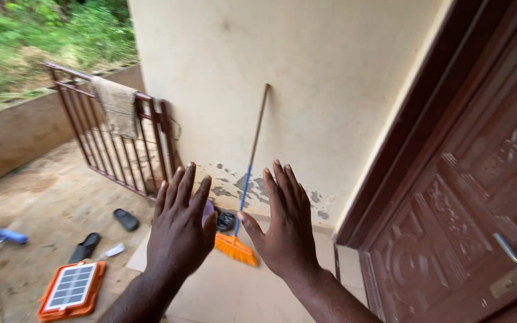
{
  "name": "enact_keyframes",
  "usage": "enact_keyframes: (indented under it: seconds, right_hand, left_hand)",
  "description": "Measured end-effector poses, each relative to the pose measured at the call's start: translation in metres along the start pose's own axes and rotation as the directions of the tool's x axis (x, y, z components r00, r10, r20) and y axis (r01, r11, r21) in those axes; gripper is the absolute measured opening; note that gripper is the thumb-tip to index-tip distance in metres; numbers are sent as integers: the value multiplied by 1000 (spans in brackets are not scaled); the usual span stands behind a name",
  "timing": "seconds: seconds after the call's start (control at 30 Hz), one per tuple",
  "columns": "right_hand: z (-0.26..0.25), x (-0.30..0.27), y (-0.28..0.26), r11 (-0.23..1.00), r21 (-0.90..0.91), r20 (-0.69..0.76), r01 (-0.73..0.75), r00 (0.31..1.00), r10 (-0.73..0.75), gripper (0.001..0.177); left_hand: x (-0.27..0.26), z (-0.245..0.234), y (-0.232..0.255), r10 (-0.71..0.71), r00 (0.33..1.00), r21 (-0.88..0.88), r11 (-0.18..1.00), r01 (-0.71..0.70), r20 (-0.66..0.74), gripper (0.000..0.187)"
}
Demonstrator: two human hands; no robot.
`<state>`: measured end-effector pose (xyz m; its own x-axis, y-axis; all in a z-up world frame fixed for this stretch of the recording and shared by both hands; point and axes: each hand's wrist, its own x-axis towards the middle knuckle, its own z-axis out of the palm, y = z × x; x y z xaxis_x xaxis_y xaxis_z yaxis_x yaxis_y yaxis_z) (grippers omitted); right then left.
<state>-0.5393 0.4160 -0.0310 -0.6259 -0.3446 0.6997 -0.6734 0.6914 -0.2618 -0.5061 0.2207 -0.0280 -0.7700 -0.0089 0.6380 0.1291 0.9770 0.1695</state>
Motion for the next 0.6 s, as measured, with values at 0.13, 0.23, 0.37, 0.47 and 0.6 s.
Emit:
enact_keyframes:
  seconds: [0.13, 0.23, 0.37, 0.47, 0.6]
  right_hand:
    - [17, 27, 34, 996, -47, -19, -78, 997, 77, 86]
    - [30, 43, 57, 988, -116, 5, -98, 995, 100, 87]
    - [41, 68, 85, 981, -148, -17, -128, 992, 127, 87]
    - [50, 85, 118, 972, -171, -29, -159, 987, 157, 86]
    - [62, 103, 175, 964, -206, -72, -169, 985, 157, 85]
  left_hand:
    - [43, 40, -3, 65, 997, -35, 997, -64, 34, 71]
    - [78, 68, -6, 100, 993, -45, 994, -97, 62, 73]
    - [119, 102, -9, 132, 987, -77, 989, -125, 95, 74]
    - [152, 134, -5, 147, 983, -106, 985, -135, 113, 74]
    - [184, 185, 14, 159, 979, -145, 979, -140, 129, 74]
